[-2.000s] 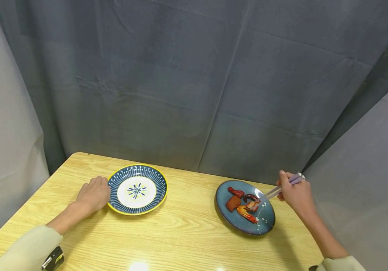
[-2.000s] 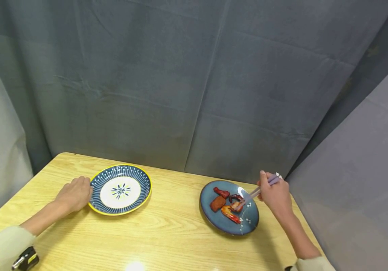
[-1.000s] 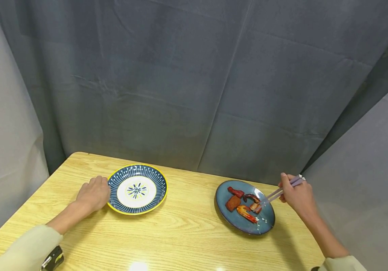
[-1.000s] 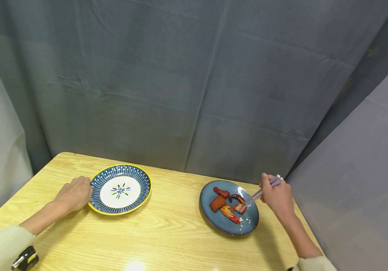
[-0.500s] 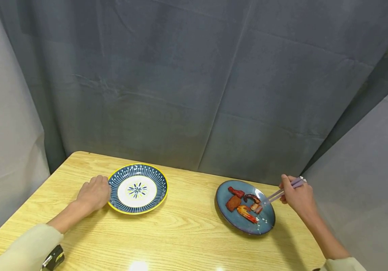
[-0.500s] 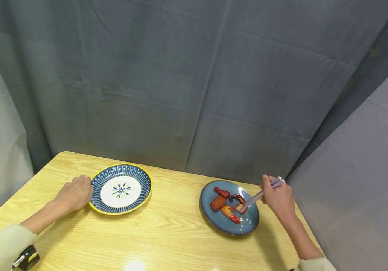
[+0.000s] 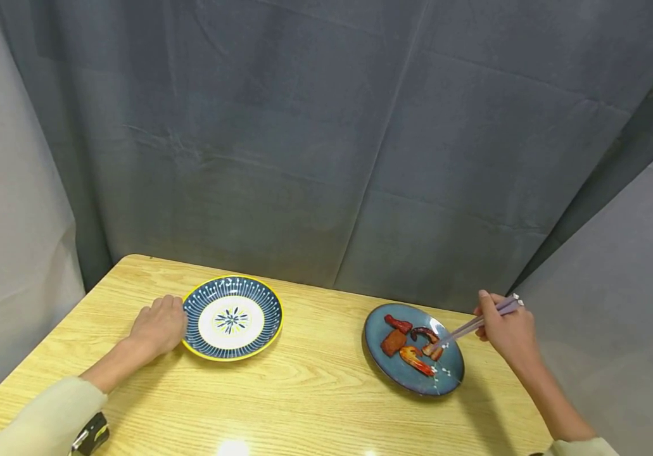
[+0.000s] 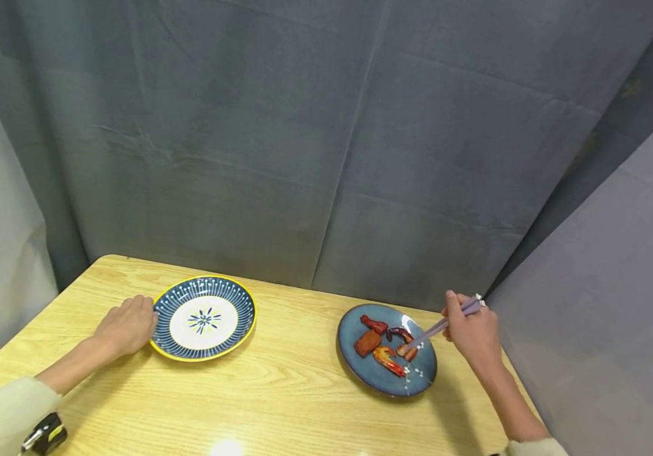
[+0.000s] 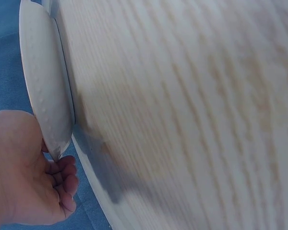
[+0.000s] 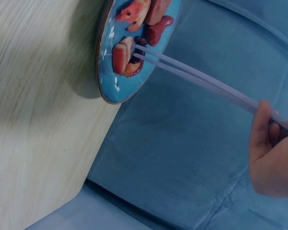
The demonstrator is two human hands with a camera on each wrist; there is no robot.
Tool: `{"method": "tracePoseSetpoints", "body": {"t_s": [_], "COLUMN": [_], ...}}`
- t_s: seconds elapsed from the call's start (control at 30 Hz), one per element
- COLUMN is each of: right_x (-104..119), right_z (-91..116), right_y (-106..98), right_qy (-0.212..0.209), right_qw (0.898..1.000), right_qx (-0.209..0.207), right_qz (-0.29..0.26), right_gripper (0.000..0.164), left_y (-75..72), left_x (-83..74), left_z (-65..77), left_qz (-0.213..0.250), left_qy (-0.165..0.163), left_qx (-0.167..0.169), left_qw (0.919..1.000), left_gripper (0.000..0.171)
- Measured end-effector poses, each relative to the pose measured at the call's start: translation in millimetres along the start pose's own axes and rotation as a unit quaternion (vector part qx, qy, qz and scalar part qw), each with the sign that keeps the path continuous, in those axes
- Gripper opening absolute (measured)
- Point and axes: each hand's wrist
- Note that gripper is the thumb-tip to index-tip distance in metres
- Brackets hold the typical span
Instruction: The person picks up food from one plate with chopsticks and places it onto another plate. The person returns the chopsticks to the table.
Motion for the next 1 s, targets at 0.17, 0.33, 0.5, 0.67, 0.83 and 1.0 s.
{"method": "tracePoseSetpoints", "body": {"t_s": [0.17,0.33,0.5,0.67,0.83,1.0], "right_x": [7,17,32,45,57,64], "right_z": [3,9,16,21,26,32], "right_y": [0,-1,1,6,15,24], "right_qy": [-0.004,-0.026,-0.055,-0.078,-0.096,-0.124], "right_qw": [1.000,0.999,0.997,0.993,0.989,0.982], "right_qx": [0.000,-0.012,-0.020,-0.028,-0.020,0.014], "right_qz": [-0.004,-0.021,-0.053,-0.080,-0.111,-0.140], "right_gripper": [0.056,0.053,0.049,0.045,0.043,0.037], "left_y": [0.0,0.7,1.0,1.7,-0.4,-0.4], "left_x": [0.1,-0.5,0.9,0.9,0.7,0.6], "left_z": [0.4,0.7,0.0,-0.4,-0.9,-0.6], "left_qz": [0.001,0.003,0.006,0.007,0.005,0.005], "left_qy": [-0.001,-0.002,0.001,0.002,0.001,-0.004], "left_qx": [0.001,0.001,-0.001,-0.004,-0.003,0.001], "left_qw": [1.0000,1.0000,1.0000,1.0000,1.0000,1.0000], "left_gripper": [0.026,0.026,0.026,0.025,0.025,0.025]}}
Point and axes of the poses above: each hand's wrist, its own z-axis away from the middle knuckle, its own y-axis out of the palm, x = y × z, and after that the axes turned 6 degrees about -x, right-handed
